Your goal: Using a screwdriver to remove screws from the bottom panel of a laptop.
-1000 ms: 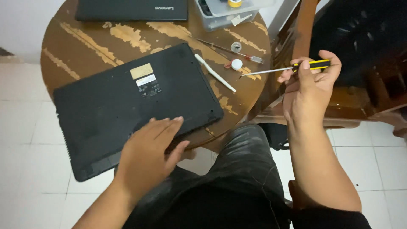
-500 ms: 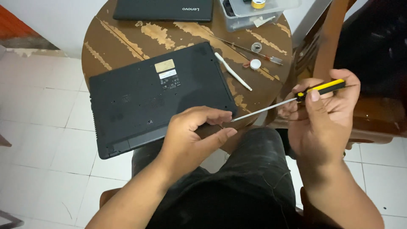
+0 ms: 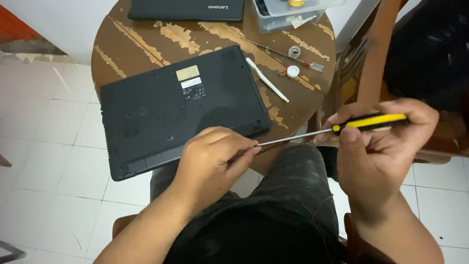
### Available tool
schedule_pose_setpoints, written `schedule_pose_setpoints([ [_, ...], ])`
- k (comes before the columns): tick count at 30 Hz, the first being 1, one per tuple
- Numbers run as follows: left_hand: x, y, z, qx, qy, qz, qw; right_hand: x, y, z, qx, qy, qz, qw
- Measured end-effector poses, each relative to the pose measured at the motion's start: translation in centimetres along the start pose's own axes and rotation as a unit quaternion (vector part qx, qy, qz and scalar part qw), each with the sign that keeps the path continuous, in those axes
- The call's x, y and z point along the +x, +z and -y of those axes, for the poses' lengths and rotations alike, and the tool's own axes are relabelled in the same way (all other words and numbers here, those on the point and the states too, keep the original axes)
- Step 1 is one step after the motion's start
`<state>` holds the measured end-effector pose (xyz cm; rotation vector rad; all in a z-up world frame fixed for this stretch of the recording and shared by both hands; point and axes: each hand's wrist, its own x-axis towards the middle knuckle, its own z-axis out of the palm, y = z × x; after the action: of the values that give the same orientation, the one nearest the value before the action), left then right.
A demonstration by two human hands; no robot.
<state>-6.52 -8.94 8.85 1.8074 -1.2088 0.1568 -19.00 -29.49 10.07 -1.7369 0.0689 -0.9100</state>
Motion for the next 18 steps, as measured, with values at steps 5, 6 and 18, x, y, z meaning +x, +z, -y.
schedule_pose_setpoints([
  [5,-0.3,-0.1,0.0,0.057,0.060,0.018,0.996,0.1,0.1,0.7,-0.065,-0.096,0.050,0.992],
  [6,-0.1,-0.1,0.0,0.057,0.059,0.017,0.997,-0.1,0.2,0.4,-0.065,-0.096,0.052,0.992],
  [18,-6.3,-7.2,4.3,0.083,-0.047,-0.030,0.995,-3.2,-2.0,-8.8,0.100,-0.006,-0.038,0.994],
])
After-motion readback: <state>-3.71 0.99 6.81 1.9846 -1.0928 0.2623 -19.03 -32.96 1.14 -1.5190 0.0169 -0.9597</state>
